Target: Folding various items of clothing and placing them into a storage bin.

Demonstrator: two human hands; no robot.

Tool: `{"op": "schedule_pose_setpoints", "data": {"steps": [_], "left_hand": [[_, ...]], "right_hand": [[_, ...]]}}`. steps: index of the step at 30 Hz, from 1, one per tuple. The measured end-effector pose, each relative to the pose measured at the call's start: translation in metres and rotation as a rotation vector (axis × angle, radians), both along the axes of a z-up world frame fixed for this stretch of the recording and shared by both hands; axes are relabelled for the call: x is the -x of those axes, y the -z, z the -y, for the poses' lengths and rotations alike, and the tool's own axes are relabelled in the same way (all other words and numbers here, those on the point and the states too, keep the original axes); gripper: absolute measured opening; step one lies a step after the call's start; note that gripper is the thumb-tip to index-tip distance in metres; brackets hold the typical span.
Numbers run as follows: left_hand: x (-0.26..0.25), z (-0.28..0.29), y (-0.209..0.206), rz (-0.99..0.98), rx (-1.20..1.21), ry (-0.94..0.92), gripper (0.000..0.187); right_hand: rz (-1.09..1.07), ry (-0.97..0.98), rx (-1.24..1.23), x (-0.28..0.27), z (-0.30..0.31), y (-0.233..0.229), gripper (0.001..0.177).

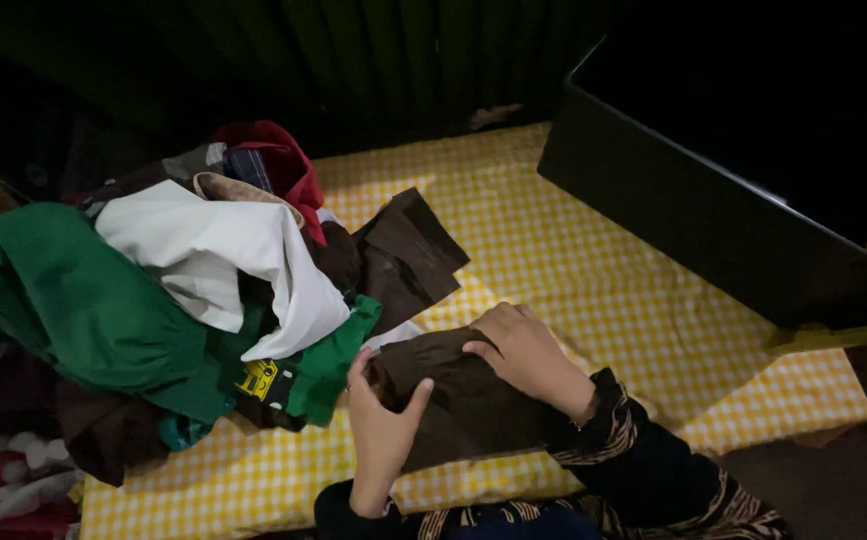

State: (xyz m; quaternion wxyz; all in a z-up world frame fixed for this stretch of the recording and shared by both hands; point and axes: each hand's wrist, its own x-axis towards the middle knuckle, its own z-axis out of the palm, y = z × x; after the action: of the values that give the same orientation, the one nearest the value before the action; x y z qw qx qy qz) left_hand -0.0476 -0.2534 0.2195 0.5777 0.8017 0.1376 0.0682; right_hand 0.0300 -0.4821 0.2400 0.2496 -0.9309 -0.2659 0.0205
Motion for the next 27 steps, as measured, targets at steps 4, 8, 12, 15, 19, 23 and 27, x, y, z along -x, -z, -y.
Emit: {"op": "schedule_pose_setpoints", "data": {"steps": [4, 8, 12, 15, 19, 23, 27], "left_hand": [[0.004, 0.007, 0.000, -0.042, -0.231, 0.072, 0.084], [-0.005, 0.003, 0.029, -0.145, -0.341, 0.084, 0.070], [-0.004, 0.001, 0.018, -0.030, -0.300, 0.062, 0.064], [0.004, 0.003, 0.006, -0.031, -0.253, 0.012, 0.060], [0.006, 0.008, 0.009, -0.255, -0.465, 0.036, 0.063], [0.006, 0.014, 0.002, -0.361, -0.605, 0.146, 0.060], [0.004, 0.007, 0.049, 0.109, -0.579, 0.101, 0.045]], "right_hand": [[0.049, 0.088, 0.054, -0.005, 0.003, 0.014, 0.041], [0.158, 0.057, 0.127, -0.018, 0.000, 0.019, 0.043], [0.238, 0.073, 0.122, -0.019, -0.003, 0.017, 0.045], [0.258, 0.079, 0.142, -0.013, -0.004, 0.014, 0.044], [0.389, 0.088, 0.099, -0.009, -0.007, 0.012, 0.041], [0.154, 0.115, 0.289, -0.009, -0.010, 0.000, 0.044], [0.259, 0.092, 0.058, -0.010, -0.002, 0.009, 0.041]]}}
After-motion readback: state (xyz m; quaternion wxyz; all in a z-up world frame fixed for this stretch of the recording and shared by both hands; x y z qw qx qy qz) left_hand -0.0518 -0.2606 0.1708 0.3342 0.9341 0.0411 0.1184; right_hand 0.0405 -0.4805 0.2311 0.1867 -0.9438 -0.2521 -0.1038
